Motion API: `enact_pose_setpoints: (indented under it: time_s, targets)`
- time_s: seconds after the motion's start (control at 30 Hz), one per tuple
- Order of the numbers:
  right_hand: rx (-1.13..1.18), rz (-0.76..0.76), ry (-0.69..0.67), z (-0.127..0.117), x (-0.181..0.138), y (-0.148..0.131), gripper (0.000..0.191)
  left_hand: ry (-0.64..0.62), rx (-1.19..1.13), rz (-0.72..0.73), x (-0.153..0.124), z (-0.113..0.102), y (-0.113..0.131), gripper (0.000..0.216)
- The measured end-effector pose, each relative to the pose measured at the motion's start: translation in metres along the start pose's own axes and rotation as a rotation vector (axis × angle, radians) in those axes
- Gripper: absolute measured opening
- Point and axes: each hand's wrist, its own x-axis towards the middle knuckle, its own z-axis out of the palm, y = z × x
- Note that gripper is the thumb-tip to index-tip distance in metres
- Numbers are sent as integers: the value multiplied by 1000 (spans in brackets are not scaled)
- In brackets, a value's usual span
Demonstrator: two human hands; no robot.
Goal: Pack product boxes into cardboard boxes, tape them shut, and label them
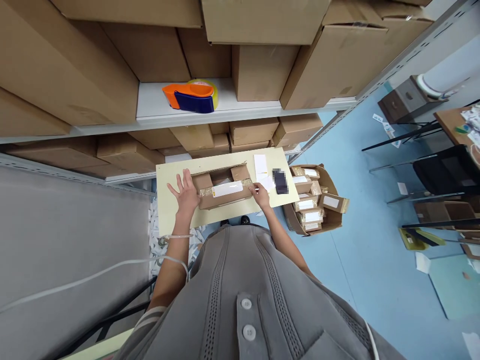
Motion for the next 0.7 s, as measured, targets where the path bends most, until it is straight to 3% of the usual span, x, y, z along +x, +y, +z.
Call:
enact_pose_setpoints:
  time_s: [0.37,0.7]
  targets:
    - [-30,-46,-108,-11,12,0,35,22,19,-125,-39,24,12,76]
    - [-100,-151,-194,-18,18,-2,68,-5,-26,-200,-38,39,10,73]
